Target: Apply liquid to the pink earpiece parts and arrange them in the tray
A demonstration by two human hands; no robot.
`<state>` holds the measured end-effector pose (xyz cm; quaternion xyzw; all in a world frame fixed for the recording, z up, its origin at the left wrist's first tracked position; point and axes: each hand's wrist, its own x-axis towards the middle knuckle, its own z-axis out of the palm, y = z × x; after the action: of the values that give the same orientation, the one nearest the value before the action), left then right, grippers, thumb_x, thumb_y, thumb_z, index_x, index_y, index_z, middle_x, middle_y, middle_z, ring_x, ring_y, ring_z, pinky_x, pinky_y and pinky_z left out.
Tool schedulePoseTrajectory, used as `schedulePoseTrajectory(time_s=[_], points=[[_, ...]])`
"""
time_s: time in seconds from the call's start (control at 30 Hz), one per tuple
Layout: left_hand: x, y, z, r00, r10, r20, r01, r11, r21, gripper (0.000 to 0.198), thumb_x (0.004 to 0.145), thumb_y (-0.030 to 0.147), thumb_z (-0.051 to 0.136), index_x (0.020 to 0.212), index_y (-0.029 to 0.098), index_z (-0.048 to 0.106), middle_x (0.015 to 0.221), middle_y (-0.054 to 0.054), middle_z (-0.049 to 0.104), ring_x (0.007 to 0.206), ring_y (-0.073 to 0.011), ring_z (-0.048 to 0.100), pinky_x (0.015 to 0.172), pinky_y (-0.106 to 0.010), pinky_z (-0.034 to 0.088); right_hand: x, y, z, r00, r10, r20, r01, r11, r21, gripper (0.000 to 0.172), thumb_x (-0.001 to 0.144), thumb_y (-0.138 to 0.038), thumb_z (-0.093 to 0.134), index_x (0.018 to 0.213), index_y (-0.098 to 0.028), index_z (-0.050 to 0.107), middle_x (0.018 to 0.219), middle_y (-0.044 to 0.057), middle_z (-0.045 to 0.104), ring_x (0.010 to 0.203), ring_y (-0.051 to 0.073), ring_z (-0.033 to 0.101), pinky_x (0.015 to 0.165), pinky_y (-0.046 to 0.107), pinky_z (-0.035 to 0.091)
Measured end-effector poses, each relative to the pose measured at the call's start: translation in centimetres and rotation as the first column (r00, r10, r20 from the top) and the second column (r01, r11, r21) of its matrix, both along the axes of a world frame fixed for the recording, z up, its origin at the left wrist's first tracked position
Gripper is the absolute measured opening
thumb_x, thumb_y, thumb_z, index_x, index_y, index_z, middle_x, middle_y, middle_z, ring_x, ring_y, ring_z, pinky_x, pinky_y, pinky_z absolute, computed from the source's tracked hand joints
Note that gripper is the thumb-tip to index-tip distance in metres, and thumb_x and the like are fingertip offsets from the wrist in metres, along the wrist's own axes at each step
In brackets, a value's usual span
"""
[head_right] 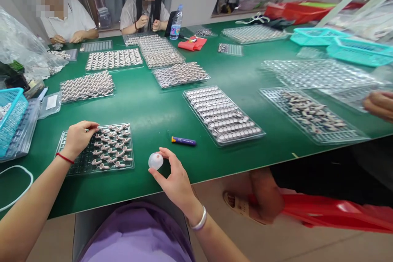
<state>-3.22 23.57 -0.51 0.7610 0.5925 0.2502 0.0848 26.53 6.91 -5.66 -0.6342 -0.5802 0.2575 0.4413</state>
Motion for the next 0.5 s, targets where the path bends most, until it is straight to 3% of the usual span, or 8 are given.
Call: schedulePoseTrajectory(time_s=[0.27, 0.4, 0.5], points=[[-0.1, -1.3, 0.9, 0.995, 0.056, 0.086, -0.053, 0.998, -0.036, 0.016, 0.077, 0.025, 0.067, 0.092, 0.022, 0.074, 0.084, 0.0, 0.076, 0.076, -0.0174, 0.069, 0.077, -0.027, 0.053, 0.1, -0.4, -0.5, 1.0, -0.026, -0.013, 0.025, 0.999, -0.045, 0.059, 0.077, -0.054, 0.068, 0.125, -0.025, 0.052, 0.119, 0.008, 0.065, 0.106, 0.029, 0.063, 0.095, 0.045, 0.049], [-3.0, -2.5, 2.4, 0.969, 0.212, 0.125, -0.218, 0.975, 0.037, 0.018, 0.084, 0.032, 0.063, 0.094, 0.019, 0.072, 0.091, -0.002, 0.075, 0.077, -0.0153, 0.068, 0.076, -0.026, 0.053, 0.3, -0.5, -0.6, 0.999, -0.02, -0.044, 0.016, 0.997, -0.076, 0.067, 0.071, -0.061, 0.069, 0.124, -0.025, 0.052, 0.118, 0.008, 0.065, 0.107, 0.031, 0.062, 0.097, 0.048, 0.047], [-6.6, -4.4, 3.0, 0.921, 0.37, 0.121, -0.381, 0.92, 0.095, 0.02, 0.09, 0.033, 0.058, 0.094, 0.017, 0.069, 0.092, -0.004, 0.072, 0.08, -0.0159, 0.066, 0.079, -0.03, 0.053, 0.6, -0.7, -0.9, 0.996, -0.019, -0.089, 0.012, 0.997, -0.079, 0.073, 0.067, -0.065, 0.07, 0.124, -0.024, 0.052, 0.12, 0.01, 0.063, 0.11, 0.034, 0.059, 0.1, 0.052, 0.044]])
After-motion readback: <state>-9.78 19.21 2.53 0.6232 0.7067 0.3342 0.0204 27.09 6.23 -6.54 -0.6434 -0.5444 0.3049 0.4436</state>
